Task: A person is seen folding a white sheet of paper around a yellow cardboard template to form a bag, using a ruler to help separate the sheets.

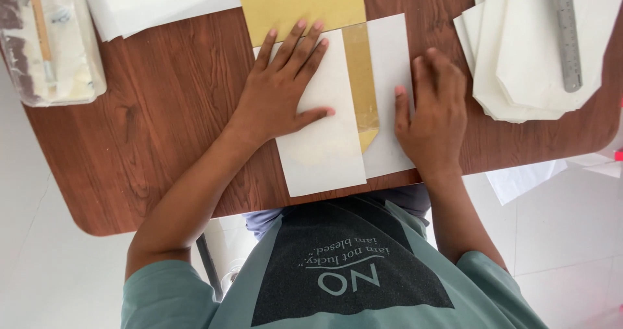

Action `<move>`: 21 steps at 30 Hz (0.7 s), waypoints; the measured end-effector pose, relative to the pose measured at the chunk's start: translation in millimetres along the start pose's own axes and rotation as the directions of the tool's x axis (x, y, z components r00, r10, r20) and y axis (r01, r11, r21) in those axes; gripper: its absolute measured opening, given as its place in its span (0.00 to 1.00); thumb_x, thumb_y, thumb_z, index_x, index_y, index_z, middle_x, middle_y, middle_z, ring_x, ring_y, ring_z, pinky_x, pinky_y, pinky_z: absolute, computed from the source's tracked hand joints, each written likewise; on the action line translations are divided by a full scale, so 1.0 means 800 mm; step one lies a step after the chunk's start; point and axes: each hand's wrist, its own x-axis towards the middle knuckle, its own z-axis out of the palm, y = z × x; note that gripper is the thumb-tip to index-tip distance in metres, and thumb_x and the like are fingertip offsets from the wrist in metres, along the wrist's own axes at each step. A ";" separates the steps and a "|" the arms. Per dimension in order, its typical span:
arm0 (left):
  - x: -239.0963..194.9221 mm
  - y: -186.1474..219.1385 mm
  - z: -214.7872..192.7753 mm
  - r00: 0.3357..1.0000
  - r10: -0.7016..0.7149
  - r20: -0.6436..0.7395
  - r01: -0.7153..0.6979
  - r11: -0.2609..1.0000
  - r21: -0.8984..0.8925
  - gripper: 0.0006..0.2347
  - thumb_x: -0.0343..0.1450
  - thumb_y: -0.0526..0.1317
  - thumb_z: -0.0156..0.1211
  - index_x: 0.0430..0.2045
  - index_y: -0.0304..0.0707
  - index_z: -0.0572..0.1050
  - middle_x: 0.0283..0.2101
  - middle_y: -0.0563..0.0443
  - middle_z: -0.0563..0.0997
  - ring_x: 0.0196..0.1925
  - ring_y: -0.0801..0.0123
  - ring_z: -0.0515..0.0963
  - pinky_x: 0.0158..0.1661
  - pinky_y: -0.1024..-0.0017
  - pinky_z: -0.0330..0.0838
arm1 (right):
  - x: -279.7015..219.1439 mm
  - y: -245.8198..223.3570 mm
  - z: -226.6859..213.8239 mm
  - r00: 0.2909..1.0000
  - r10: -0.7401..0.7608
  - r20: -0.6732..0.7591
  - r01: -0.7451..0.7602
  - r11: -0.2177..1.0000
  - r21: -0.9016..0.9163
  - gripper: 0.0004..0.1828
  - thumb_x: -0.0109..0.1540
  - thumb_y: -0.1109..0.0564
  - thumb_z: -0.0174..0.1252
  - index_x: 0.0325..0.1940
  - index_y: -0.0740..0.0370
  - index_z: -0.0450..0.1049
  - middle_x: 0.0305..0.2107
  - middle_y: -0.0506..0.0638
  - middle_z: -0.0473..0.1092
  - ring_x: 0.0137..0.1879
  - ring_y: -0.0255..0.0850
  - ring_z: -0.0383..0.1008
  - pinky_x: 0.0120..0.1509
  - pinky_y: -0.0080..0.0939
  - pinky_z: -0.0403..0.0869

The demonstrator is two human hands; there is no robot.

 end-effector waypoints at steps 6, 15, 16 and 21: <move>0.001 0.003 -0.002 0.994 -0.062 0.092 0.065 0.997 -0.036 0.46 0.74 0.75 0.38 0.76 0.31 0.54 0.78 0.40 0.50 0.80 0.50 0.47 0.74 0.48 0.36 | -0.002 -0.019 0.010 0.999 -0.026 0.047 0.027 0.999 -0.025 0.24 0.72 0.47 0.54 0.63 0.69 0.72 0.61 0.58 0.66 0.63 0.58 0.67 0.63 0.58 0.69; 0.001 0.003 -0.001 0.987 -0.095 0.126 0.105 0.992 -0.075 0.45 0.75 0.74 0.41 0.76 0.32 0.51 0.79 0.38 0.48 0.81 0.52 0.44 0.74 0.48 0.32 | 0.003 -0.030 0.005 0.989 0.096 0.108 -0.121 0.960 0.253 0.31 0.70 0.55 0.58 0.74 0.66 0.58 0.58 0.57 0.75 0.55 0.52 0.72 0.61 0.52 0.72; 0.001 0.003 -0.001 0.986 -0.099 0.130 0.109 0.991 -0.072 0.45 0.75 0.74 0.41 0.76 0.32 0.51 0.79 0.38 0.48 0.81 0.52 0.44 0.74 0.48 0.32 | 0.002 -0.030 0.006 0.986 0.094 0.138 -0.124 0.965 0.229 0.35 0.71 0.52 0.58 0.77 0.64 0.52 0.60 0.54 0.74 0.58 0.51 0.71 0.63 0.51 0.71; 0.002 0.002 -0.002 0.978 -0.115 0.173 0.131 0.988 -0.080 0.45 0.74 0.72 0.46 0.77 0.33 0.49 0.79 0.39 0.45 0.81 0.53 0.41 0.74 0.48 0.30 | 0.012 -0.039 -0.016 0.988 0.106 0.112 -0.136 0.942 0.306 0.37 0.70 0.53 0.60 0.77 0.66 0.50 0.55 0.61 0.66 0.58 0.53 0.69 0.59 0.51 0.75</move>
